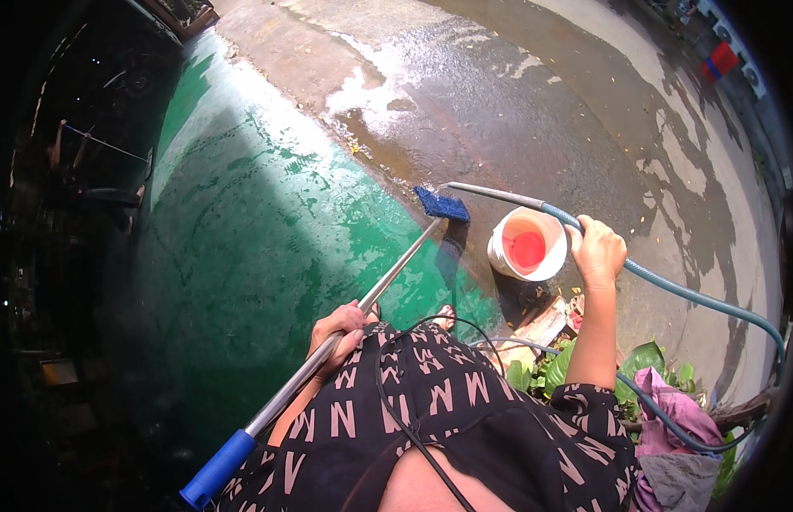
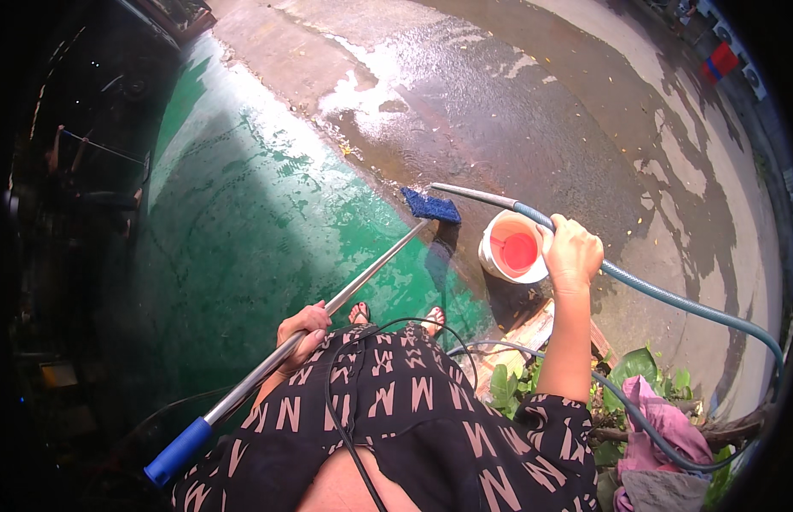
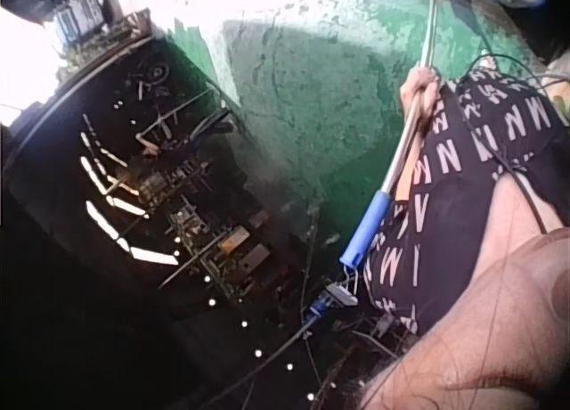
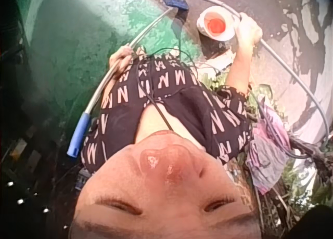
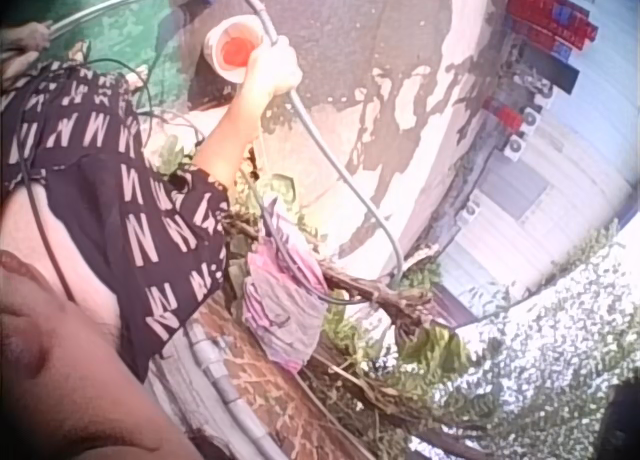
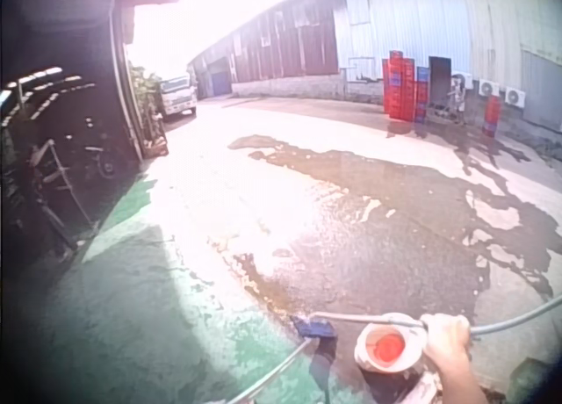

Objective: The person mops a green concrete floor in a workshop using a flat mop and a hose. They rinse the mop head with water from the hose and continue cleaning the floor around parked motorcycles and metal racks.

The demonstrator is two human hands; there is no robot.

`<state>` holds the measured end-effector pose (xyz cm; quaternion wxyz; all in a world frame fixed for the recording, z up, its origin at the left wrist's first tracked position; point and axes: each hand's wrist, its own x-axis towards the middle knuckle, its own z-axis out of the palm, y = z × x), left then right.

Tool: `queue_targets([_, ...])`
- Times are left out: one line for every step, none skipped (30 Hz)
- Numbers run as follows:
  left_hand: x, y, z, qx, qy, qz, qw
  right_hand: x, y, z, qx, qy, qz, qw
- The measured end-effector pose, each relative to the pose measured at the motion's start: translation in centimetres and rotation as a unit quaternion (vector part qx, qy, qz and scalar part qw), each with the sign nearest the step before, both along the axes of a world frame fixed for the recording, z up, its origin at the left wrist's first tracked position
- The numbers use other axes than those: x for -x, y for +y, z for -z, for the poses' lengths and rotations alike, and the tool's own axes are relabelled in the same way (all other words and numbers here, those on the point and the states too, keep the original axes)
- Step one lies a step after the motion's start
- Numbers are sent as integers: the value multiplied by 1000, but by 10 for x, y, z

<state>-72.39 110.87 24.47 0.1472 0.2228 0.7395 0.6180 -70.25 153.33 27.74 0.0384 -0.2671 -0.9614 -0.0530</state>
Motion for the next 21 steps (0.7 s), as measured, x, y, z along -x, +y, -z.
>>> queue_targets([0,1,0,-1,-2,-2,1000,0,0,0,-1,6,-3,1000])
queue_targets([0,1,0,-2,-3,-4,1000,1,0,0,-1,12,-6,1000])
queue_targets([1,1,0,-2,0,-1,1000,1,-1,-1,-2,17,-9,1000])
queue_targets([0,2,0,-1,4,3,1000,1,-1,-2,-1,19,-11,1000])
queue_targets([0,3,0,-1,8,6,1000,1,-1,-3,0,20,-12,1000])
queue_targets([0,4,-1,0,9,9,1000,1,-1,-5,1,21,-13,1000])
queue_targets([-1,4,-1,1,11,11,1000,1,-2,-7,3,24,-16,1000])
queue_targets([-2,5,-2,2,13,13,1000,0,-3,-9,5,26,-18,999])
queue_targets([-4,5,-2,0,10,11,1000,0,-3,-10,6,28,-21,999])
queue_targets([-2,4,-2,-3,7,10,1000,1,-4,-10,0,28,-22,999])
queue_targets([0,4,-3,-5,4,9,1000,3,-4,-9,-5,28,-24,999])
queue_targets([2,2,-2,-4,3,10,1000,4,-5,-8,-11,27,-25,999])
queue_targets([2,2,-1,-2,2,11,1000,3,-4,-7,-11,29,-25,999])
queue_targets([2,2,0,-1,2,13,1000,3,-3,-7,-11,30,-25,999])
queue_targets([2,3,-1,-4,2,14,1000,2,-3,-7,-11,32,-25,999])
queue_targets([1,3,-2,-6,2,14,1000,3,-3,-7,-12,29,-25,999])
queue_targets([1,3,-3,-9,2,14,1000,3,-4,-6,-12,27,-25,999])
queue_targets([0,3,-3,-9,2,15,1000,4,-4,-6,-13,25,-25,999])
queue_targets([1,2,-2,-11,1,18,1000,3,-3,-5,-14,27,-25,999])
queue_targets([1,2,-2,-12,0,20,1000,3,-2,-4,-15,29,-25,999])
queue_targets([1,2,-2,-9,-2,21,1000,3,-1,-3,-16,31,-25,999])
